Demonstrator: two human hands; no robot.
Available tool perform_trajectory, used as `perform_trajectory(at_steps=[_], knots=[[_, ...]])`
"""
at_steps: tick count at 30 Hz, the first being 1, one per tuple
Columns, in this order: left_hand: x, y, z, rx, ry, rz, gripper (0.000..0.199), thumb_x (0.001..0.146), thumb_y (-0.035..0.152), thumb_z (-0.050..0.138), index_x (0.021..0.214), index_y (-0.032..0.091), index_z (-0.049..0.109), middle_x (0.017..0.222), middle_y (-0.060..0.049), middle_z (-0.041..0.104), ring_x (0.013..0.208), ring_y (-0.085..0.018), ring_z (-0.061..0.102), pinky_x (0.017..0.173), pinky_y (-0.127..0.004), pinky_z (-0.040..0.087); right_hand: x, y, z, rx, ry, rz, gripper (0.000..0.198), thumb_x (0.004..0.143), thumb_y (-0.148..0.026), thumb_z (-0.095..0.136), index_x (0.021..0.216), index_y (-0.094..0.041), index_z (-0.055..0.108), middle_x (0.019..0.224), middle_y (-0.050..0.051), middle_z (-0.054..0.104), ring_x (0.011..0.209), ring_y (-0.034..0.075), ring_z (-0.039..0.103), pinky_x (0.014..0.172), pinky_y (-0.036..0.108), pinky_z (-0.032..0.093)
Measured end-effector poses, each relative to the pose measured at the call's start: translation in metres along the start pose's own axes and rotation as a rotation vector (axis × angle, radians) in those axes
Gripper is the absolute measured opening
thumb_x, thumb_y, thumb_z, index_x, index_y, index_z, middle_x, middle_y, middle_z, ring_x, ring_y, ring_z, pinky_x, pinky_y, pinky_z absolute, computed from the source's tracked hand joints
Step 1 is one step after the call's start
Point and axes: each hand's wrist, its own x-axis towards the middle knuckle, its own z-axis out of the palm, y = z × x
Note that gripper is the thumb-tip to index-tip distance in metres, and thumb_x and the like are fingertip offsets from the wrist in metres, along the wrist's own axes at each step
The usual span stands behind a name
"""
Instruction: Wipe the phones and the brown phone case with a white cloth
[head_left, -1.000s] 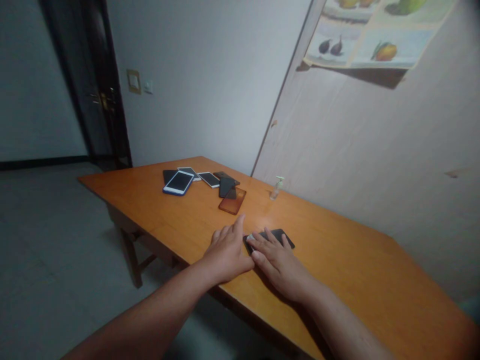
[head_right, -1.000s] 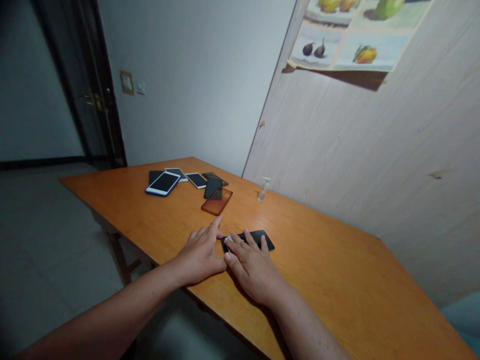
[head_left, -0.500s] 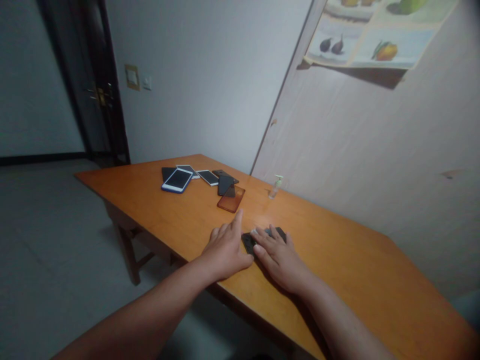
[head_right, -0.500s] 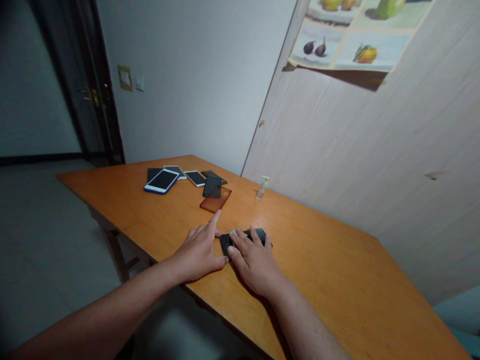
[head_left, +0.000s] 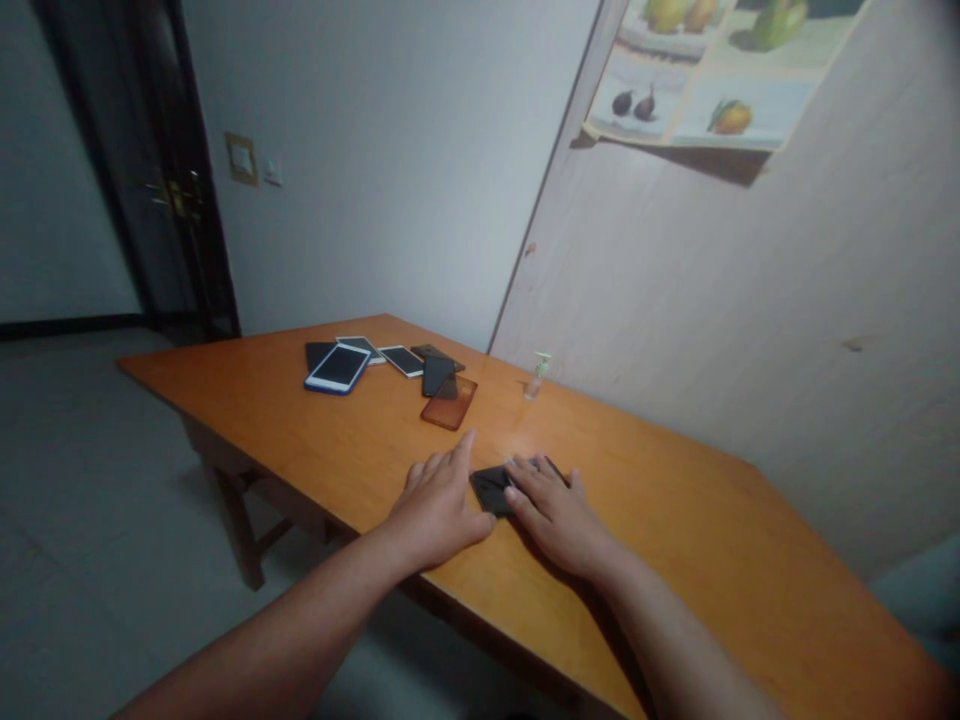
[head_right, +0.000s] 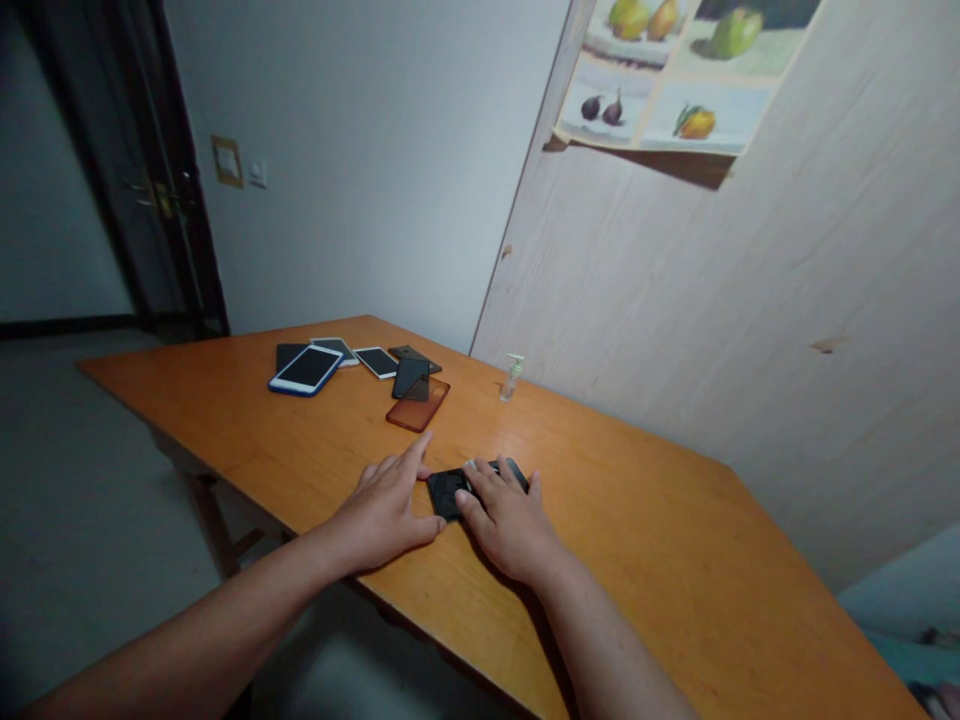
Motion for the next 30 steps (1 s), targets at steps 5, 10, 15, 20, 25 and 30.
perform_trajectory(at_steps=[5, 10, 15, 20, 25, 30], knots=[[0.001, -0.001, 0.001, -0.012, 0.002, 0.000, 0.103, 0.072, 0.044, 0.069, 0.156, 0.020, 0.014, 0.138, -0.014, 0.055, 0.133, -0.035, 0.045, 0.108, -0.047, 0.031, 0.005, 0.010, -0.002, -0.023, 0.041, 0.166, 0.062, 0.101, -0.061, 0.021, 0.151, -0.031, 0.039, 0.160, 0.002, 0.031, 0.150, 0.036, 0.014, 0.112, 0.074, 0.005], [0.001, -0.002, 0.003, -0.025, -0.002, 0.005, 0.105, 0.072, 0.045, 0.069, 0.157, 0.018, 0.013, 0.140, -0.015, 0.054, 0.134, -0.036, 0.042, 0.108, -0.048, 0.031, 0.000, 0.000, 0.000, -0.035, 0.029, 0.136, 0.063, 0.101, -0.061, 0.021, 0.153, -0.030, 0.035, 0.162, 0.003, 0.027, 0.151, 0.037, 0.010, 0.114, 0.072, 0.005], [0.001, -0.002, 0.002, -0.042, -0.003, 0.013, 0.101, 0.075, 0.043, 0.066, 0.157, 0.018, 0.012, 0.141, -0.015, 0.053, 0.136, -0.035, 0.041, 0.108, -0.049, 0.031, -0.007, -0.027, 0.001, 0.058, -0.072, -0.177, 0.058, 0.101, -0.062, 0.018, 0.154, -0.040, 0.029, 0.163, -0.004, 0.024, 0.152, 0.031, 0.007, 0.116, 0.069, 0.000], [0.001, -0.002, 0.002, -0.019, -0.014, 0.003, 0.105, 0.073, 0.046, 0.069, 0.157, 0.018, 0.013, 0.141, -0.015, 0.053, 0.136, -0.036, 0.040, 0.109, -0.049, 0.030, 0.005, 0.011, -0.001, -0.021, 0.042, 0.206, 0.064, 0.100, -0.063, 0.018, 0.153, -0.030, 0.037, 0.162, 0.002, 0.028, 0.150, 0.038, 0.011, 0.112, 0.075, 0.005], [0.000, -0.003, 0.002, -0.011, -0.006, 0.010, 0.103, 0.073, 0.047, 0.069, 0.157, 0.019, 0.015, 0.142, -0.015, 0.053, 0.136, -0.035, 0.041, 0.109, -0.048, 0.030, -0.008, -0.002, -0.002, -0.029, -0.020, 0.045, 0.065, 0.099, -0.065, 0.023, 0.155, -0.033, 0.030, 0.163, 0.001, 0.023, 0.151, 0.035, 0.008, 0.114, 0.071, 0.003], [0.000, -0.003, 0.001, -0.009, -0.006, 0.012, 0.099, 0.075, 0.048, 0.066, 0.156, 0.019, 0.018, 0.142, -0.014, 0.053, 0.134, -0.034, 0.043, 0.109, -0.047, 0.031, -0.010, -0.017, -0.003, 0.022, -0.073, -0.114, 0.061, 0.100, -0.064, 0.021, 0.154, -0.038, 0.029, 0.163, -0.003, 0.024, 0.152, 0.032, 0.008, 0.115, 0.069, -0.001]])
